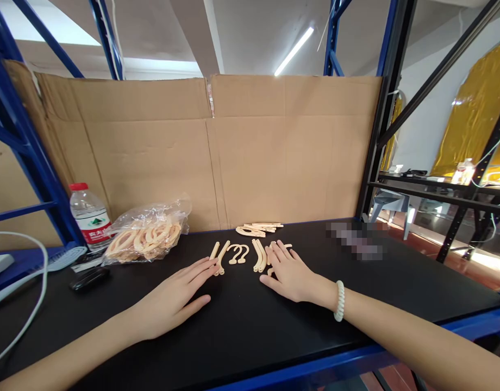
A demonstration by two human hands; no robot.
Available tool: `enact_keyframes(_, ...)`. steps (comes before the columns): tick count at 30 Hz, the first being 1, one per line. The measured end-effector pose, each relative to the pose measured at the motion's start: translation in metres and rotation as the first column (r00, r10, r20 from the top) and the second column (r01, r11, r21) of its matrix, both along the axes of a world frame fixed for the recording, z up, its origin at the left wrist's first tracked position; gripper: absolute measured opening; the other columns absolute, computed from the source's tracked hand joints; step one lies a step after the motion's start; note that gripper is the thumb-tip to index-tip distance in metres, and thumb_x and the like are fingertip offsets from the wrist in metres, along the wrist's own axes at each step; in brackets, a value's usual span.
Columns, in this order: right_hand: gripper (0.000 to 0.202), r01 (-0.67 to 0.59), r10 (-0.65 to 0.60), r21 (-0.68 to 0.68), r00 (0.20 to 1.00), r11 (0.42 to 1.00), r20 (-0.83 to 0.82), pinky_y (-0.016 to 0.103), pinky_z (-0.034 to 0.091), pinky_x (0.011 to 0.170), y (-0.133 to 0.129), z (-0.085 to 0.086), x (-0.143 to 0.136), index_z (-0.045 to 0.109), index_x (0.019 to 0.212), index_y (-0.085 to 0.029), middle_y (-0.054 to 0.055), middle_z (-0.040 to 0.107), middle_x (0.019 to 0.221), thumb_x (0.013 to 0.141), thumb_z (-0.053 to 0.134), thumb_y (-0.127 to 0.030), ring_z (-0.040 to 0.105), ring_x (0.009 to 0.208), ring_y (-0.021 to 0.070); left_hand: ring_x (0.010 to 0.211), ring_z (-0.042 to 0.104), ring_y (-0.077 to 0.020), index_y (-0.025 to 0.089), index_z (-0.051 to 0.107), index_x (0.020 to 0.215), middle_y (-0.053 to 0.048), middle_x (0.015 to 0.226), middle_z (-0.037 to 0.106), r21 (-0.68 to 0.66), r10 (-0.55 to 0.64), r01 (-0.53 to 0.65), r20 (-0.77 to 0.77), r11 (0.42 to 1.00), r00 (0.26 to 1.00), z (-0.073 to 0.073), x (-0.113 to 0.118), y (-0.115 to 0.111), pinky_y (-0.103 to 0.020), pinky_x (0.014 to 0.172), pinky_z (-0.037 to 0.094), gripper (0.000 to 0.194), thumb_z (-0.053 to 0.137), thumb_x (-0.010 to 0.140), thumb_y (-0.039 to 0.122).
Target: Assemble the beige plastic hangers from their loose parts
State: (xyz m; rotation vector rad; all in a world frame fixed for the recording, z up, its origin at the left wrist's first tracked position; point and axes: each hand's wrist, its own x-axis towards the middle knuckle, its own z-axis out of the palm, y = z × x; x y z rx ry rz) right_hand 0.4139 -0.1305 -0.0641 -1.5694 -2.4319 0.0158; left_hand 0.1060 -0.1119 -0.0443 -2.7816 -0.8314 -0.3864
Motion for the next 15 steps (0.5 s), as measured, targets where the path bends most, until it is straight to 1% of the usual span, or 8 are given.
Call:
enact_keyframes(2, 0.069, -0.008, 0.007, -0.033, 1.0, 0.999, -0.022, 0.055, 0.027, 0.109, 0.007, -0.01, 0.001, 0.026, 0.146, -0.008, 0.02, 0.022, 0.151, 0.096, 0.023, -0.056, 0.015, 0.141, 0.0331, 0.132, 0.039, -0.028, 0.019, 0.041, 0.137, -0.012, 0.142, 0.044, -0.007, 0.012, -0.012, 0.009, 1.0, 1.0, -0.003, -0.004, 0.003, -0.046, 0.103, 0.042, 0.047, 0.046, 0.093, 0.036)
enact_keyframes(5, 0.063, -0.035, 0.034, -0.031, 0.998, 0.999, -0.046, 0.052, 0.025, 0.11, 0.019, -0.012, 0.01, 0.029, 0.145, -0.007, 0.02, 0.023, 0.151, 0.098, 0.025, -0.05, 0.016, 0.141, 0.0314, 0.133, 0.038, -0.0273, 0.017, 0.042, 0.136, -0.012, 0.142, 0.044, -0.051, 0.045, -0.045, 0.011, 0.998, 0.999, -0.004, -0.004, 0.008, -0.045, 0.105, 0.04, 0.046, 0.045, 0.093, 0.036)
enact_keyframes(9, 0.066, -0.009, 0.004, -0.14, 1.0, 0.99, -0.031, 0.052, 0.017, 0.113, 0.043, -0.012, 0.032, 0.026, 0.147, -0.009, 0.017, 0.018, 0.153, 0.097, 0.024, -0.052, 0.01, 0.142, 0.0304, 0.136, 0.033, -0.0238, 0.019, 0.04, 0.138, -0.008, 0.146, 0.04, -0.161, 0.067, -0.069, -0.017, 0.984, 0.998, -0.003, 0.001, 0.011, -0.042, 0.11, 0.035, 0.046, 0.039, 0.096, 0.037)
enact_keyframes(11, 0.068, -0.008, 0.001, -0.153, 0.999, 0.988, -0.045, 0.052, 0.015, 0.114, 0.051, -0.011, 0.037, 0.026, 0.147, -0.011, 0.016, 0.016, 0.154, 0.095, 0.026, -0.055, 0.008, 0.142, 0.0306, 0.137, 0.031, -0.023, 0.02, 0.037, 0.14, -0.007, 0.148, 0.037, -0.186, 0.082, -0.085, -0.026, 0.979, 0.996, -0.002, 0.001, 0.01, -0.041, 0.111, 0.033, 0.048, 0.037, 0.096, 0.038)
enact_keyframes(12, 0.068, -0.009, 0.001, -0.111, 0.997, 0.994, -0.071, 0.053, 0.014, 0.113, 0.05, -0.007, 0.036, 0.027, 0.147, -0.012, 0.015, 0.016, 0.154, 0.095, 0.029, -0.056, 0.007, 0.142, 0.0314, 0.137, 0.03, -0.0231, 0.019, 0.036, 0.141, -0.007, 0.148, 0.035, -0.183, 0.091, -0.093, -0.021, 0.979, 0.996, -0.002, 0.0, 0.01, -0.041, 0.111, 0.033, 0.049, 0.038, 0.096, 0.038)
enact_keyframes(13, 0.066, -0.013, 0.01, -0.029, 0.993, 0.999, -0.117, 0.055, 0.014, 0.113, 0.045, -0.001, 0.032, 0.029, 0.146, -0.014, 0.015, 0.018, 0.153, 0.094, 0.032, -0.055, 0.008, 0.142, 0.0323, 0.138, 0.03, -0.0233, 0.019, 0.034, 0.142, -0.008, 0.149, 0.034, -0.174, 0.1, -0.099, -0.006, 0.98, 0.995, -0.001, -0.001, 0.009, -0.041, 0.111, 0.032, 0.05, 0.038, 0.096, 0.038)
enact_keyframes(14, 0.062, -0.022, 0.036, 0.082, 0.984, 0.996, -0.176, 0.057, 0.015, 0.112, 0.034, 0.007, 0.026, 0.032, 0.144, -0.017, 0.014, 0.023, 0.152, 0.094, 0.035, -0.053, 0.011, 0.141, 0.0332, 0.138, 0.03, -0.0235, 0.02, 0.033, 0.142, -0.008, 0.149, 0.033, -0.162, 0.107, -0.103, 0.013, 0.981, 0.994, -0.001, -0.002, 0.008, -0.041, 0.112, 0.032, 0.051, 0.039, 0.095, 0.038)
enact_keyframes(15, 0.055, -0.047, 0.106, 0.237, 0.964, 0.97, -0.245, 0.056, 0.019, 0.112, 0.018, 0.018, 0.019, 0.036, 0.142, -0.018, 0.013, 0.03, 0.149, 0.095, 0.037, -0.048, 0.017, 0.14, 0.0323, 0.138, 0.03, -0.0235, 0.02, 0.032, 0.143, -0.007, 0.15, 0.033, -0.152, 0.11, -0.104, 0.032, 0.983, 0.993, 0.0, -0.003, 0.007, -0.042, 0.112, 0.032, 0.052, 0.04, 0.095, 0.038)
